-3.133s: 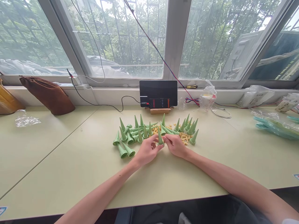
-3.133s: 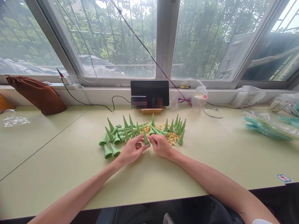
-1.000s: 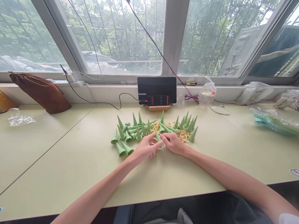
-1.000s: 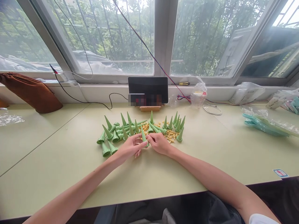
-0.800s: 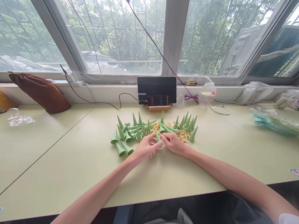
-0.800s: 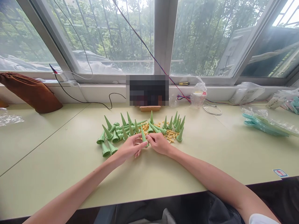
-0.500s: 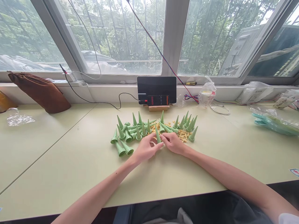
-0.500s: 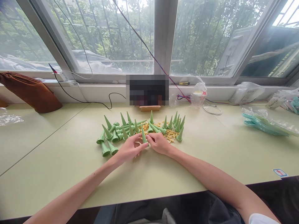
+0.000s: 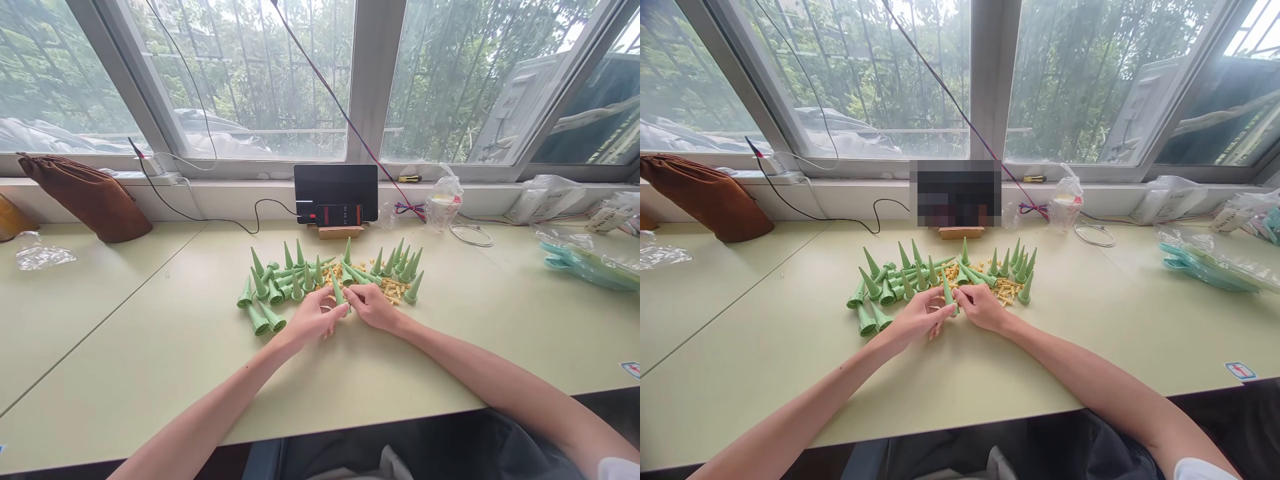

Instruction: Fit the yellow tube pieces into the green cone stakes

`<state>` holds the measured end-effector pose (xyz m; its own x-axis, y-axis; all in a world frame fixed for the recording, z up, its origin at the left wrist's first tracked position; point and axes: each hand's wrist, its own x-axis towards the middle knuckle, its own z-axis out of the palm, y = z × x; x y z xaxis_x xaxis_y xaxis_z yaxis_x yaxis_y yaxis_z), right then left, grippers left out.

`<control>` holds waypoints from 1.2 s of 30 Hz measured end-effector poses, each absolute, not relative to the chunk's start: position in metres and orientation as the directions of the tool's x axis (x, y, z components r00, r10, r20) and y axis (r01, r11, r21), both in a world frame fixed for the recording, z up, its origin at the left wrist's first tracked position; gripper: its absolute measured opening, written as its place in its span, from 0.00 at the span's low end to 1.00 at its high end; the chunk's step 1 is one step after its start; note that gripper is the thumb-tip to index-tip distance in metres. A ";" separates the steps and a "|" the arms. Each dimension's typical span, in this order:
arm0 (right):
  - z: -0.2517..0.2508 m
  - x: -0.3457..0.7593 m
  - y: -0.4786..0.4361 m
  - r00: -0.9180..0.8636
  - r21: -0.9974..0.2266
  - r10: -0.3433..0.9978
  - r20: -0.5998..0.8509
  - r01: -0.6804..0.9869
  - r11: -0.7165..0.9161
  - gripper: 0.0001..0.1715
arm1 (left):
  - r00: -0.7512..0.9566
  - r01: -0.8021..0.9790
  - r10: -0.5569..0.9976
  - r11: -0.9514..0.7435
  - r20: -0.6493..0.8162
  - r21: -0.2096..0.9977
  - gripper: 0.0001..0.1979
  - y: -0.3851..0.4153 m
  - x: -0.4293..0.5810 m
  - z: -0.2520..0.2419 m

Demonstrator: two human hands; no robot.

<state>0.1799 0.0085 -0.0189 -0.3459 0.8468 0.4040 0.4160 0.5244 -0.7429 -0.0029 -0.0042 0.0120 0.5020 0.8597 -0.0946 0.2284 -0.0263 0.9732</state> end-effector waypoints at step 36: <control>-0.022 0.180 0.009 -0.380 -0.726 0.836 0.396 0.428 0.538 0.23 | 0.493 0.251 0.865 -0.042 -0.090 0.967 0.18 -0.004 -0.003 0.011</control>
<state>0.1798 0.0087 -0.0216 -0.3801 0.8361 0.3956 0.4285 0.5382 -0.7258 -0.0030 -0.0045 0.0110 0.4929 0.8654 -0.0905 0.2512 -0.0420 0.9670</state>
